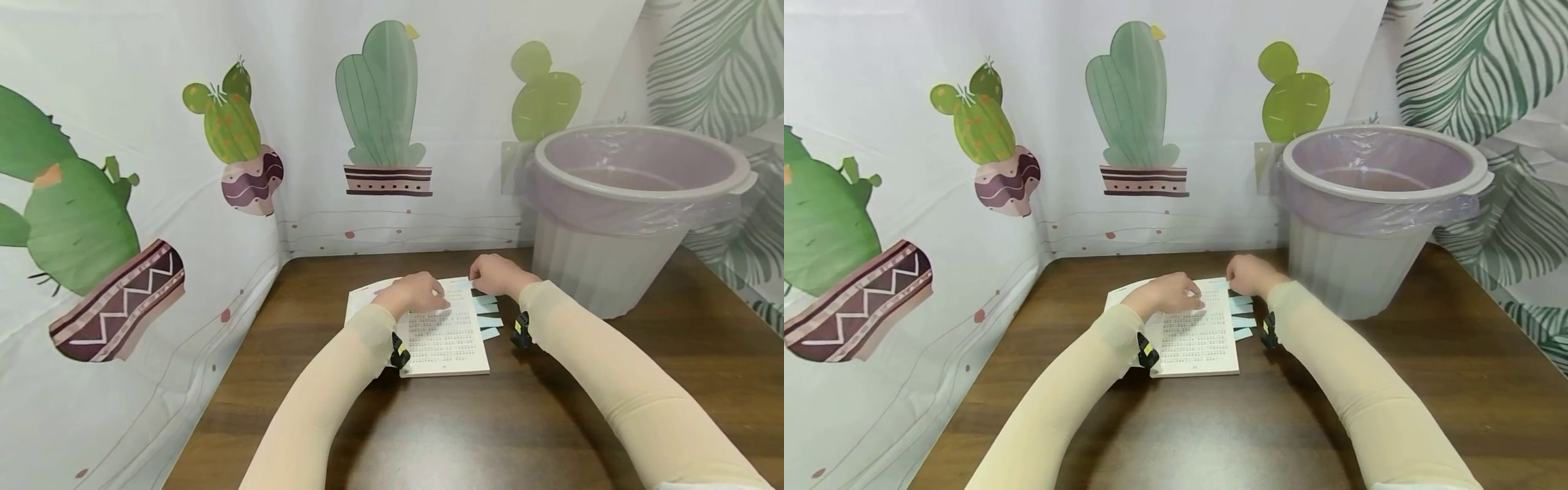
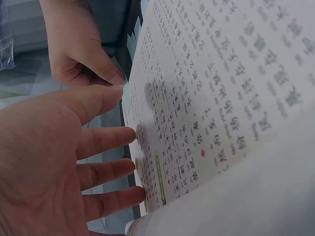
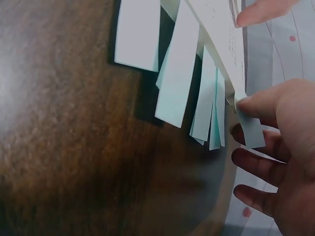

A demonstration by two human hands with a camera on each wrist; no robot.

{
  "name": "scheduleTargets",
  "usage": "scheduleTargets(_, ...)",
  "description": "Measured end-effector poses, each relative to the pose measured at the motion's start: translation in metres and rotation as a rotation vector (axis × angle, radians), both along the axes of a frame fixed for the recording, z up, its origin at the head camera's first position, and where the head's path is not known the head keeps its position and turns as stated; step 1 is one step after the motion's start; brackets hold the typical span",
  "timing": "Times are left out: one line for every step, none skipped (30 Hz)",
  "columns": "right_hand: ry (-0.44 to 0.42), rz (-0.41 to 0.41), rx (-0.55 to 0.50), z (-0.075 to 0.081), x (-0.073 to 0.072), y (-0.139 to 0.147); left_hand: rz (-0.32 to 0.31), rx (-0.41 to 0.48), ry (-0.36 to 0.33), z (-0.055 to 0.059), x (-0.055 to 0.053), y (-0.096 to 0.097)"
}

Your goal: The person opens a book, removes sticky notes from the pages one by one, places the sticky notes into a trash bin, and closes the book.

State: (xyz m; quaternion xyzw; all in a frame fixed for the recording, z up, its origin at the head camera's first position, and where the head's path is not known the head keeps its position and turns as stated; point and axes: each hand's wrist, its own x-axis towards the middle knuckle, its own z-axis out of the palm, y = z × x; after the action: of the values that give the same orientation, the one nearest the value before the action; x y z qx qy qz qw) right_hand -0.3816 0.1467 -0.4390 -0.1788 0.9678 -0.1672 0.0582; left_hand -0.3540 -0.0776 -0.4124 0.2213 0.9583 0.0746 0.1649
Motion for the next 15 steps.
scheduleTargets(0.009, 0.012, 0.016, 0.0, 0.0, -0.001, -0.003, -0.006, 0.001, 0.0, 0.0, 0.0)
scheduleTargets(0.017, 0.023, 0.031, 0.001, 0.001, -0.001, -0.006, -0.016, 0.003, 0.001, 0.001, 0.001)
scheduleTargets(0.027, 0.036, 0.046, 0.001, 0.001, -0.002, -0.007, -0.025, 0.005, 0.001, 0.001, 0.001)
scheduleTargets(0.036, 0.05, 0.058, 0.001, 0.002, -0.003, -0.008, -0.032, 0.006, 0.002, 0.002, 0.002)
scheduleTargets(0.044, 0.061, 0.066, 0.002, 0.003, -0.004, -0.011, -0.041, 0.009, 0.002, 0.002, 0.003)
scheduleTargets(0.05, 0.069, 0.073, 0.003, 0.003, -0.005, -0.011, -0.048, 0.009, 0.002, 0.003, 0.003)
scheduleTargets(0.056, 0.075, 0.076, 0.003, 0.004, -0.006, -0.013, -0.055, 0.011, 0.003, 0.003, 0.004)
scheduleTargets(0.061, 0.079, 0.075, 0.004, 0.005, -0.007, -0.011, -0.061, 0.01, 0.003, 0.003, 0.004)
scheduleTargets(0.065, 0.083, 0.071, 0.006, 0.006, -0.007, -0.011, -0.062, 0.011, 0.003, 0.003, 0.005)
scheduleTargets(0.07, 0.087, 0.069, 0.006, 0.008, -0.008, -0.009, -0.062, 0.011, 0.003, 0.003, 0.005)
scheduleTargets(0.071, 0.092, 0.066, 0.007, 0.009, -0.008, -0.008, -0.062, 0.011, 0.003, 0.003, 0.005)
scheduleTargets(0.073, 0.096, 0.066, 0.008, 0.01, -0.009, -0.007, -0.06, 0.01, 0.003, 0.002, 0.005)
scheduleTargets(0.075, 0.103, 0.064, 0.009, 0.011, -0.009, -0.008, -0.061, 0.012, 0.003, 0.002, 0.004)
scheduleTargets(0.073, 0.11, 0.059, 0.01, 0.012, -0.009, -0.008, -0.06, 0.013, 0.003, 0.001, 0.004)
scheduleTargets(0.072, 0.119, 0.055, 0.01, 0.012, -0.009, -0.01, -0.057, 0.016, 0.002, 0.001, 0.004)
